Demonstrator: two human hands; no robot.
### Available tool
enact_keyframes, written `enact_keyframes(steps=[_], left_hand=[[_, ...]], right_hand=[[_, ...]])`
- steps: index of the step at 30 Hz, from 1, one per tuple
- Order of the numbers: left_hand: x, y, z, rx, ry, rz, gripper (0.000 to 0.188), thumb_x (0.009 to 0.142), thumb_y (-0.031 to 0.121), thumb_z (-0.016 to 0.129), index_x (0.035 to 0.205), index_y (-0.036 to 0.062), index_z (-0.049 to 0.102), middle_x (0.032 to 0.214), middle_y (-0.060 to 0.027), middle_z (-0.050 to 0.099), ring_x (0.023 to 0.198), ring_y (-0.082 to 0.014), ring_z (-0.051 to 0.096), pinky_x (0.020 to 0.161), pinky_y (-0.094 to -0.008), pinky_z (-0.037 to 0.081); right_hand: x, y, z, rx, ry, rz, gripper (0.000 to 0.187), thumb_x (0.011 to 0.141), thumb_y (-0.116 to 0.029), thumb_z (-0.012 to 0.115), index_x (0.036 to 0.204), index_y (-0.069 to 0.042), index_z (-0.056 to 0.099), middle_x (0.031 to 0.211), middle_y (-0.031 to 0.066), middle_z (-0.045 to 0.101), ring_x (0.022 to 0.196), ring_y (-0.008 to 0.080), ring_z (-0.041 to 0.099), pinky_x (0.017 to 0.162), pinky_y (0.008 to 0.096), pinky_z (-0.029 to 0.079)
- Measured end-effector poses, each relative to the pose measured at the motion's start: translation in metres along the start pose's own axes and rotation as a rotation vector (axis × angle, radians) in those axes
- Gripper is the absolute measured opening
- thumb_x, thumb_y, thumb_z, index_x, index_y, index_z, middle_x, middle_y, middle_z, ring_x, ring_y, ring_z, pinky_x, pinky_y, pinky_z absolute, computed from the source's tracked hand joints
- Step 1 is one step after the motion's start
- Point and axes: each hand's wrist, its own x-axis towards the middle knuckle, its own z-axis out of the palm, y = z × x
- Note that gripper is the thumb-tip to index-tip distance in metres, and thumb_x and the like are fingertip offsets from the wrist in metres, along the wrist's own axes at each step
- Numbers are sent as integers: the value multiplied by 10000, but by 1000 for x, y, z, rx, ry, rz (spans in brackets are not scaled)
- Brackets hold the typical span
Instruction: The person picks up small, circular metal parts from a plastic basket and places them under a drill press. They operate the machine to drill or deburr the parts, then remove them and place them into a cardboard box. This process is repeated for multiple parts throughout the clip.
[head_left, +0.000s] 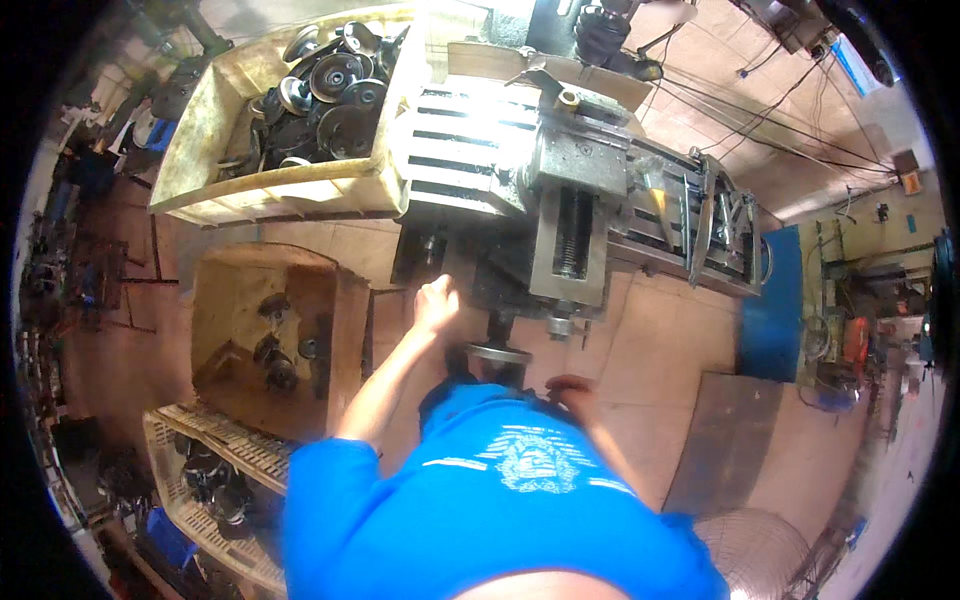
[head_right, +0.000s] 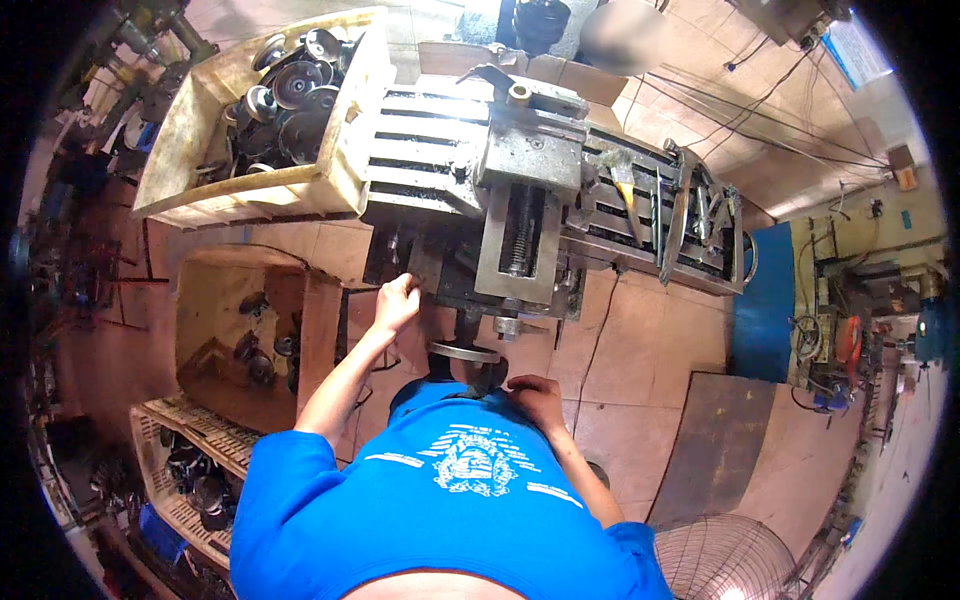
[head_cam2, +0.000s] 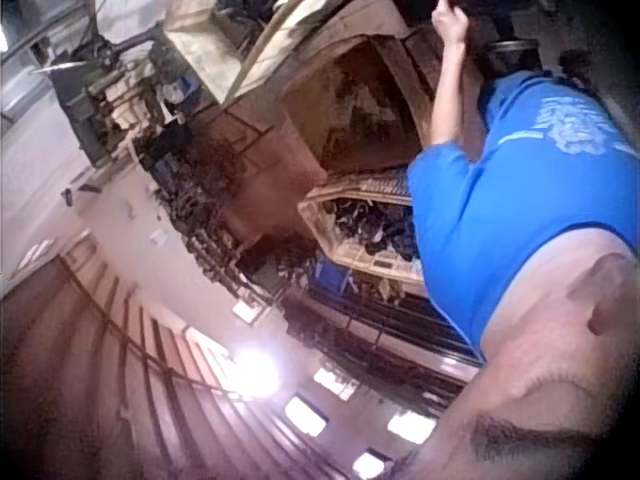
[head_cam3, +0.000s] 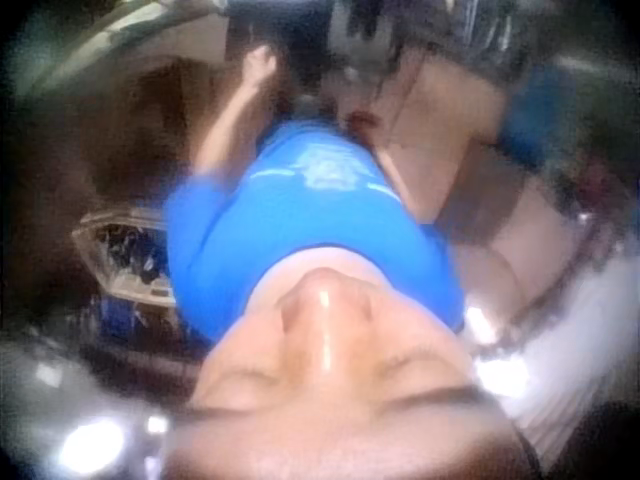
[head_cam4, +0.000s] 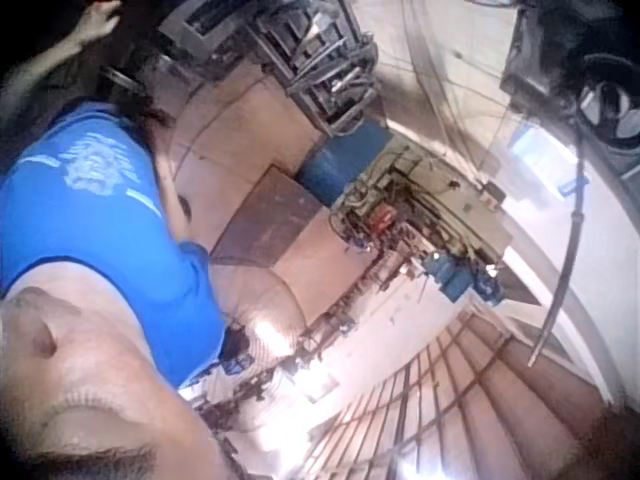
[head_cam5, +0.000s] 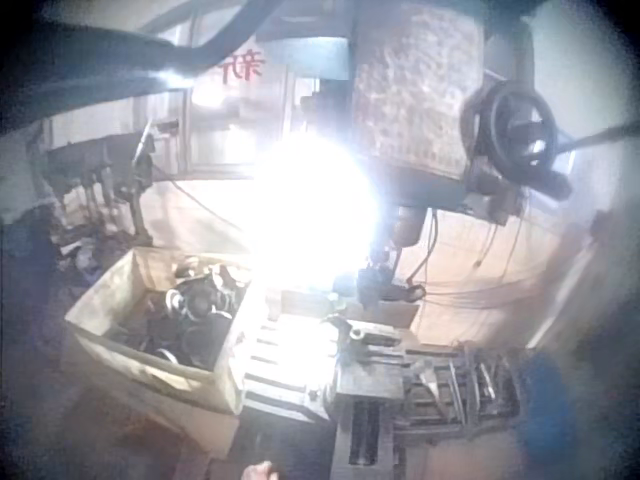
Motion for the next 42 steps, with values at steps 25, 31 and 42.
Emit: enact_keyframes(steps=[25,31,42], left_hand=[[30,2,-10,360,-491,284,322,804,286,568,1050,82,539,787,-183,622,725,-343,614,603,-439,485],[39,105,-219,-207,13,754,192,734,54,612,922,30,638,760,-126,632,654,-234,626,597,-309,503],[202,108,-293,794,165,523,256,750,170,589,1004,140,578,924,-92,567,741,-276,625,617,-416,483]], right_hand=[[5,-18,12,207,222,-105,250,689,33,515,910,75,625,839,114,641,749,170,608,689,270,489],[-1,6,2,164,316,-92,271,660,55,509,902,58,633,823,116,648,747,176,622,668,274,497],[21,-26,-16,64,307,-228,230,656,24,530,853,50,646,800,119,656,736,172,625,658,270,493]])
